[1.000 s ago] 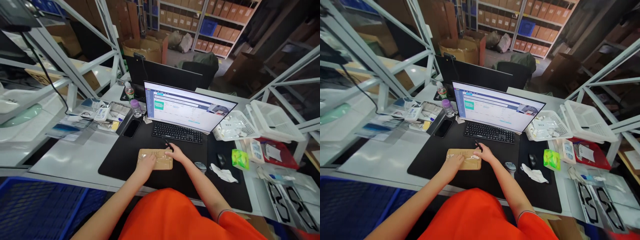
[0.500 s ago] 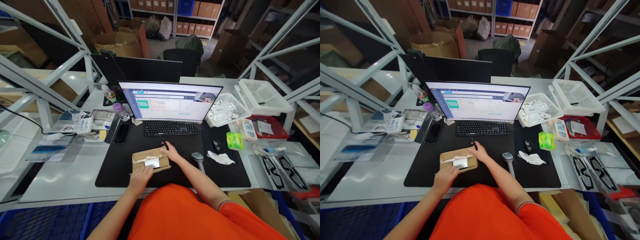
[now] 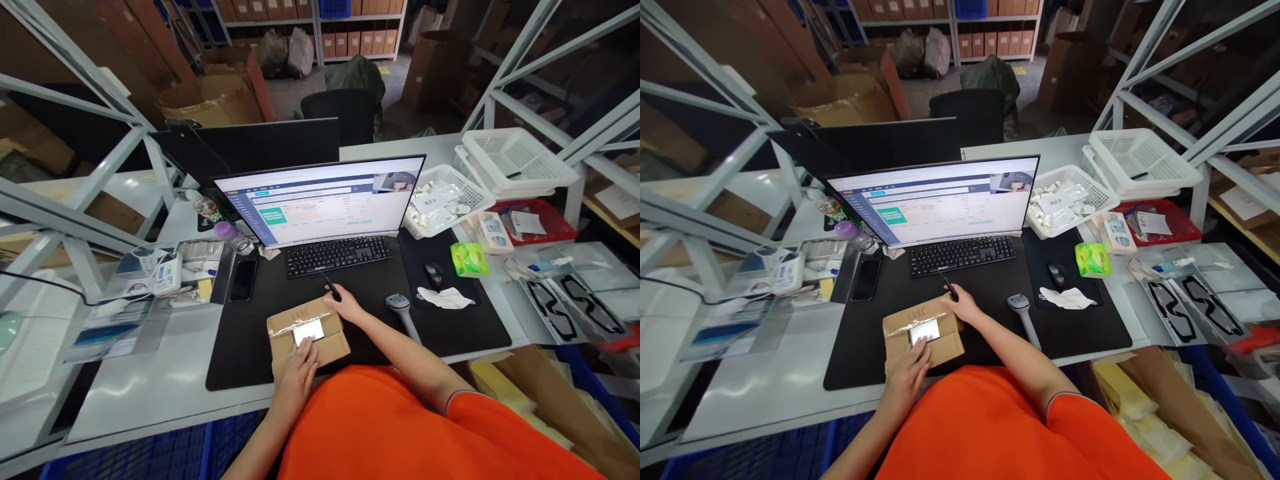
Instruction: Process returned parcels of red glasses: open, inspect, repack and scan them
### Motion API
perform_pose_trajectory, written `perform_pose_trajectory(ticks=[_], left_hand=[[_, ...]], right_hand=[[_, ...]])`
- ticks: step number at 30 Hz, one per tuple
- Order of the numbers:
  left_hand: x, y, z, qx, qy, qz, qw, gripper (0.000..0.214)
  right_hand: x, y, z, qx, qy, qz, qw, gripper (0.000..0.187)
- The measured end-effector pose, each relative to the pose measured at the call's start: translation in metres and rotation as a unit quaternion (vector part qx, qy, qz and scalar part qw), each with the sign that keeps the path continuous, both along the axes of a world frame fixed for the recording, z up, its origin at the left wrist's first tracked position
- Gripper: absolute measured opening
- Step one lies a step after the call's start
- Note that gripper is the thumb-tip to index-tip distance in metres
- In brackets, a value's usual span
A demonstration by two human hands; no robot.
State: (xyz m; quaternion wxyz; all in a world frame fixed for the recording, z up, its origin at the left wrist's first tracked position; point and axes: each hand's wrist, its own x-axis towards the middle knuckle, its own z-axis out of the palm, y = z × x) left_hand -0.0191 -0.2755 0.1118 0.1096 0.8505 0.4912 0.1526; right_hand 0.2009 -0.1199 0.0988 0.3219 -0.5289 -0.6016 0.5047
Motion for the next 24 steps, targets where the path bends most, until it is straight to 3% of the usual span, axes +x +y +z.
perform_pose_trajectory(ticks=[3,5,8,11,14,18,21,24], left_hand=[[0.005,0.039,0.040,-0.107,-0.020,-0.006,0.994,0.035],[0.009,0.072,0.058,-0.090,0.012,0.032,0.995,0.041],[0.012,0.113,0.065,-0.063,0.139,0.088,0.984,0.061],[0.009,0.130,0.055,-0.071,0.200,0.047,0.976,0.055],[0.002,0.128,0.044,-0.058,0.203,0.012,0.977,0.048],[-0.007,0.108,0.033,-0.041,0.199,-0.018,0.979,0.046],[-0.007,0.087,0.026,-0.035,0.192,-0.030,0.980,0.042],[0.000,0.067,0.027,-0.045,0.190,-0.012,0.981,0.042]], right_hand=[[0.020,-0.015,0.009,0.035,-0.015,0.004,0.999,0.036],[0.042,-0.024,0.019,0.057,-0.037,0.017,0.998,0.038],[0.077,-0.035,0.037,0.078,-0.075,0.055,0.993,0.033],[0.099,-0.041,0.056,0.128,-0.186,0.150,0.963,0.031],[0.103,-0.044,0.069,0.202,-0.335,0.222,0.893,0.033],[0.103,-0.044,0.073,0.290,-0.386,0.269,0.833,0.039],[0.110,-0.044,0.071,0.316,-0.377,0.293,0.819,0.042],[0.119,-0.043,0.068,0.291,-0.351,0.276,0.846,0.040]])
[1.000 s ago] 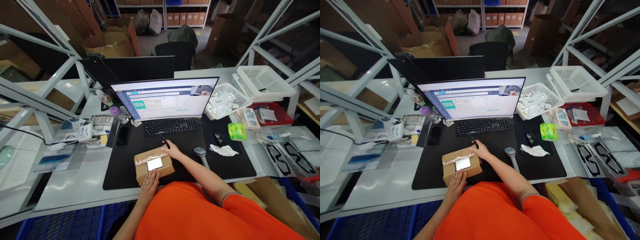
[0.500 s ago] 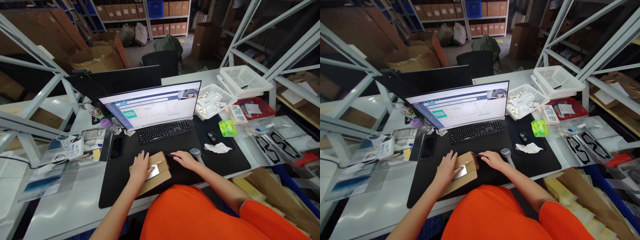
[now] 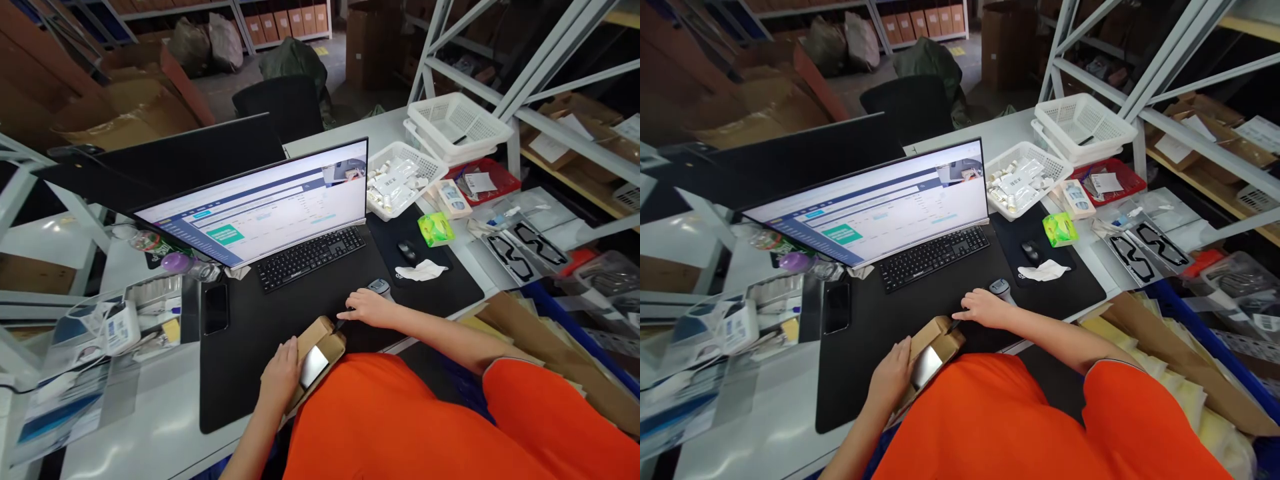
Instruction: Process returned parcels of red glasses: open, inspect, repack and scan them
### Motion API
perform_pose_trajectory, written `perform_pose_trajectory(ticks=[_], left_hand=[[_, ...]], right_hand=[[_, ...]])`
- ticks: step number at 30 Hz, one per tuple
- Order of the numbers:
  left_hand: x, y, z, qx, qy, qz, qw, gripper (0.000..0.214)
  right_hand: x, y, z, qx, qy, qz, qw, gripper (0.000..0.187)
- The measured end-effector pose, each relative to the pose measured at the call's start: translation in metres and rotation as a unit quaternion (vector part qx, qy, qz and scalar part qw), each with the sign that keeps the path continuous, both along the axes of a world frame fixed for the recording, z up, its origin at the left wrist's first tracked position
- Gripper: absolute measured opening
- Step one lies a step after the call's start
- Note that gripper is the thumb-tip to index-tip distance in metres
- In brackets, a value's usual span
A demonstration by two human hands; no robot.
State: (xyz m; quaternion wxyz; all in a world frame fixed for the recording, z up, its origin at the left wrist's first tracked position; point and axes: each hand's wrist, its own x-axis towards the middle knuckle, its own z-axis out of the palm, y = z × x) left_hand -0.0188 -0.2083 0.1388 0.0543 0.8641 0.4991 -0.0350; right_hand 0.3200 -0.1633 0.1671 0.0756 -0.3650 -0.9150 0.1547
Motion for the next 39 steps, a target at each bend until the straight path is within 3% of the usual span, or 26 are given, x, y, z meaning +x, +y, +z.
perform_pose_trajectory(ticks=[3,6,9,12,15,17,19,21,26,30,39], left_hand=[[0.005,-0.007,0.019,-0.048,0.008,0.073,0.996,0.046],[-0.004,0.000,0.049,-0.111,0.021,0.199,0.974,0.059],[-0.031,0.006,0.070,-0.162,0.030,0.347,0.923,0.085],[-0.057,0.000,0.075,-0.196,-0.031,0.486,0.851,0.102],[-0.066,-0.012,0.069,-0.214,-0.092,0.569,0.789,0.107],[-0.062,-0.017,0.065,-0.214,-0.116,0.593,0.768,0.108],[-0.057,-0.018,0.062,-0.203,-0.132,0.605,0.758,0.108],[-0.052,-0.015,0.062,-0.190,-0.140,0.610,0.757,0.107],[-0.049,-0.008,0.062,-0.185,-0.161,0.608,0.756,0.106],[-0.051,-0.006,0.060,-0.201,-0.178,0.610,0.746,0.109],[-0.050,-0.002,0.063,-0.220,-0.203,0.617,0.728,0.115]], right_hand=[[0.009,0.004,0.004,-0.048,0.073,-0.088,0.992,0.034],[0.021,0.005,0.012,-0.071,0.172,-0.222,0.957,0.034],[0.026,-0.001,0.016,-0.082,0.262,-0.340,0.899,0.041],[0.012,-0.014,0.013,-0.141,0.299,-0.391,0.859,0.043],[-0.024,-0.033,0.011,-0.261,0.282,-0.336,0.860,0.040],[-0.051,-0.046,0.013,-0.317,0.246,-0.214,0.891,0.035],[-0.078,-0.053,0.015,-0.324,0.199,-0.080,0.922,0.028],[-0.100,-0.052,0.016,-0.308,0.142,-0.014,0.941,0.025],[-0.129,-0.036,0.011,-0.304,0.060,-0.037,0.950,0.024],[-0.130,-0.038,0.006,-0.328,0.059,-0.020,0.943,0.027],[-0.129,-0.049,0.000,-0.289,0.052,-0.014,0.956,0.019]])
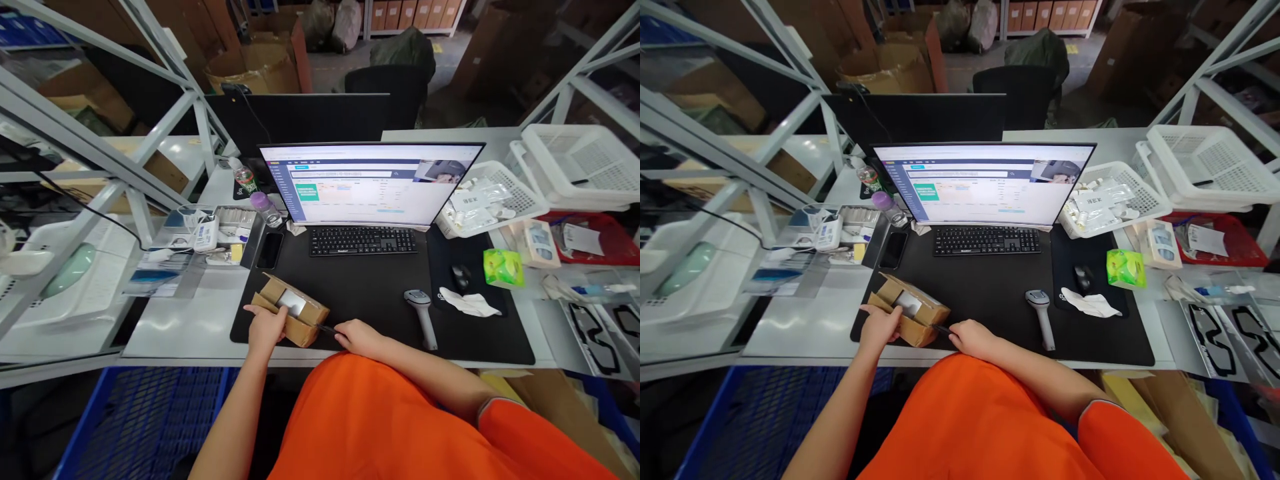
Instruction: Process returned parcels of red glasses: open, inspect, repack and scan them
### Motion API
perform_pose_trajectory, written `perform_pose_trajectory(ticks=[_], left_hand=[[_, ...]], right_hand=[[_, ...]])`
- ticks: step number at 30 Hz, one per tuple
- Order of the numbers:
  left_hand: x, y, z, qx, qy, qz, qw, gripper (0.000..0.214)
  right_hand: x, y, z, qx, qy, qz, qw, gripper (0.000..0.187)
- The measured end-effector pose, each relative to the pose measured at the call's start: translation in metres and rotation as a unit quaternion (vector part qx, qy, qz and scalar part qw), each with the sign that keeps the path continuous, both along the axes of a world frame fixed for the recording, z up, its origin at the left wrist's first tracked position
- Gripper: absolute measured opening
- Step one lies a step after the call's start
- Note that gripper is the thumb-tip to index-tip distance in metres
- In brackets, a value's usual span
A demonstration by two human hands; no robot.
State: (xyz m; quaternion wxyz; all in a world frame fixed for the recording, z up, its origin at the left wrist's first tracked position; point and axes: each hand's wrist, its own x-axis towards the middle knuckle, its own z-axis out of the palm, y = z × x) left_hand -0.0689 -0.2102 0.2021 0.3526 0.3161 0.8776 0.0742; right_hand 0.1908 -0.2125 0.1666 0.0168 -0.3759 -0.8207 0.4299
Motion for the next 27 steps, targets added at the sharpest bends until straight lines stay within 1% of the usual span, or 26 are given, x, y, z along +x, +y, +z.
perform_pose_trajectory(ticks=[4,9,14,17,21,23,25,27], left_hand=[[-0.004,-0.003,-0.002,0.001,-0.015,0.009,1.000,0.113],[-0.012,-0.012,-0.012,0.019,-0.037,0.033,0.999,0.110],[-0.018,-0.024,-0.022,0.054,-0.042,0.070,0.995,0.109],[-0.019,-0.026,-0.029,0.088,-0.065,0.095,0.989,0.106],[-0.021,-0.024,-0.042,0.146,-0.126,0.134,0.972,0.087],[-0.022,-0.025,-0.048,0.177,-0.155,0.155,0.959,0.081],[-0.025,-0.032,-0.053,0.212,-0.189,0.176,0.942,0.073],[-0.028,-0.044,-0.058,0.247,-0.227,0.196,0.921,0.062]], right_hand=[[0.000,-0.001,-0.002,0.018,-0.004,0.015,1.000,0.017],[-0.002,0.002,-0.005,0.044,-0.022,0.051,0.997,0.018],[-0.003,0.000,-0.012,0.088,-0.050,0.099,0.990,0.015],[0.000,-0.003,-0.016,0.125,-0.058,0.128,0.982,0.019],[0.013,0.003,-0.018,0.176,-0.043,0.154,0.971,0.027],[0.019,0.009,-0.018,0.192,-0.038,0.165,0.967,0.030],[0.024,0.012,-0.018,0.208,-0.031,0.172,0.962,0.033],[0.029,0.013,-0.019,0.223,-0.015,0.172,0.959,0.035]])
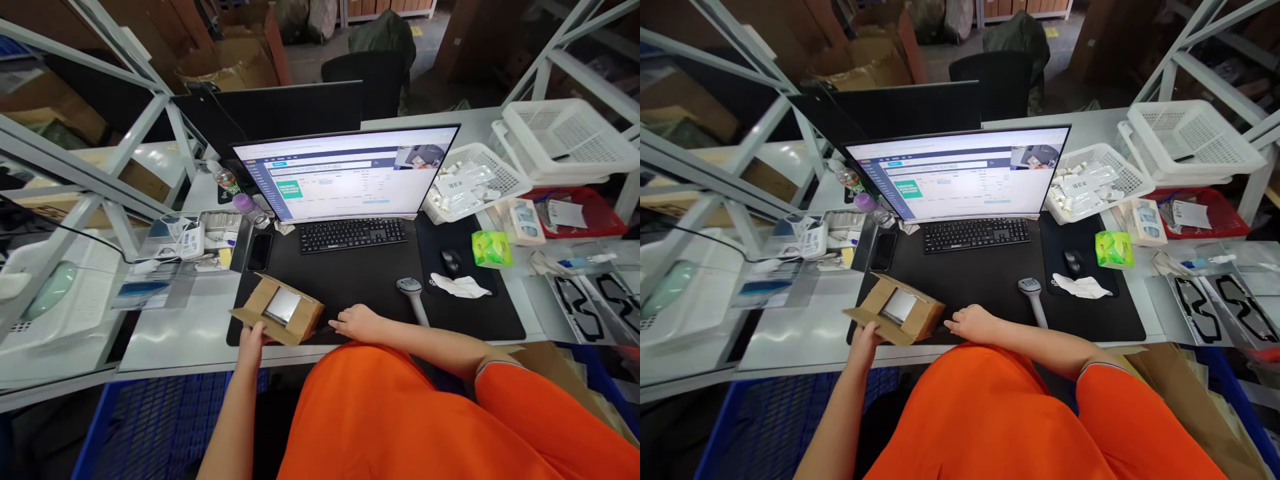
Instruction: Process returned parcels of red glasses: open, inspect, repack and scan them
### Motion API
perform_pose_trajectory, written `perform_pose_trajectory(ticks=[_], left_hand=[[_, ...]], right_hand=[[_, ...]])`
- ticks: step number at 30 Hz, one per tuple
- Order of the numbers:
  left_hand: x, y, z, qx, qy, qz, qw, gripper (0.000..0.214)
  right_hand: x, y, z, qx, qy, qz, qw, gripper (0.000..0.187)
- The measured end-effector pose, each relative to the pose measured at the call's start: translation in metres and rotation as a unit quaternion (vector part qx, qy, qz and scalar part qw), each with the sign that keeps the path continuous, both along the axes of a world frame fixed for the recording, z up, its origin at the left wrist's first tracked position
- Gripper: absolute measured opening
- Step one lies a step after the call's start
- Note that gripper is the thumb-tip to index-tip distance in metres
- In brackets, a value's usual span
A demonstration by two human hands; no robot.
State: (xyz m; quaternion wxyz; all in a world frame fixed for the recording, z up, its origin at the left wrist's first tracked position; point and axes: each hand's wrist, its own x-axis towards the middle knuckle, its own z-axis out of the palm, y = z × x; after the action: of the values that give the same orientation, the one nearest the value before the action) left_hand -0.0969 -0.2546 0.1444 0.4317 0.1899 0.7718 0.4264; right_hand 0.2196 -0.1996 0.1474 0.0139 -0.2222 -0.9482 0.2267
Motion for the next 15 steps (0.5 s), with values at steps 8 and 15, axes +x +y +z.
perform_pose_trajectory(ticks=[8,15], left_hand=[[-0.010,-0.048,-0.053,0.102,-0.035,0.083,0.991,0.099],[-0.020,-0.034,-0.096,0.079,0.049,0.062,0.994,0.134]], right_hand=[[0.063,0.037,-0.010,-0.078,0.011,-0.401,0.913,0.031],[0.178,0.138,-0.021,-0.096,-0.116,-0.664,0.732,0.027]])
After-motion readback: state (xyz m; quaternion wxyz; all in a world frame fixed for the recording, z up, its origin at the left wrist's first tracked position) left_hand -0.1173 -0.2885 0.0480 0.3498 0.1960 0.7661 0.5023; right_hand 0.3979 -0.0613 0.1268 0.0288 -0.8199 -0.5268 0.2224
